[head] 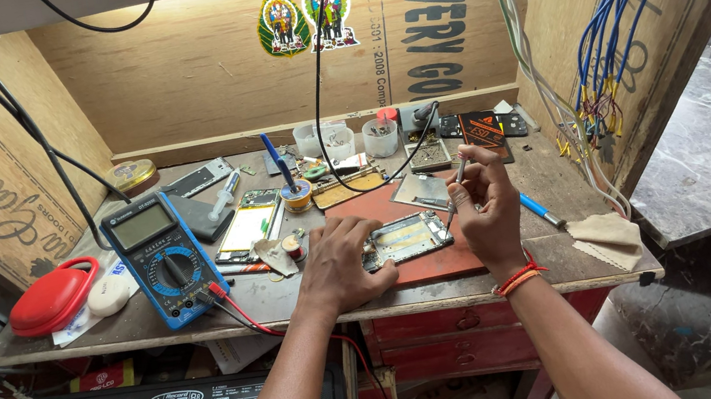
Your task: The person uses a small screwdriver to manipulate components on a disassembled mobile phone placed on a red mat. They repeatedly probe and adjust small parts on the phone's internal board while holding the device steady with the other hand.
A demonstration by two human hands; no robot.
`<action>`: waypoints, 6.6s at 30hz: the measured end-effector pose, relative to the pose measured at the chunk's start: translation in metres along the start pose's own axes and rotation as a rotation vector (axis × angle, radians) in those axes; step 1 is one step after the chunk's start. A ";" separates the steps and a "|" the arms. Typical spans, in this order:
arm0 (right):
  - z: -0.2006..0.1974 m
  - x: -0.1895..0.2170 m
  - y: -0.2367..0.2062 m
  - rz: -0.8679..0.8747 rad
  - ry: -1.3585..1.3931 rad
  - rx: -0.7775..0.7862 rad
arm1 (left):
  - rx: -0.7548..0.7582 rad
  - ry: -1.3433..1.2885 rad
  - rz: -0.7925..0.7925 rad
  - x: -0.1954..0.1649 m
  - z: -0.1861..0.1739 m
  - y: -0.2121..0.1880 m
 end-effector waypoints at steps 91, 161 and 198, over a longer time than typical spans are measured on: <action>0.001 -0.001 0.001 0.030 0.188 0.071 | 0.006 -0.008 -0.015 0.001 0.000 0.000; 0.003 0.001 -0.002 0.001 0.123 0.055 | -0.031 -0.020 0.013 0.000 -0.002 0.000; 0.004 -0.002 -0.001 0.003 0.150 0.060 | -0.020 -0.016 0.000 0.001 -0.002 0.000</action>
Point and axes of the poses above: each hand's wrist, its own y-axis towards the middle knuckle, its own z-axis out of the palm, x = y × z, the point moved 8 cm from there along y, towards the middle knuckle
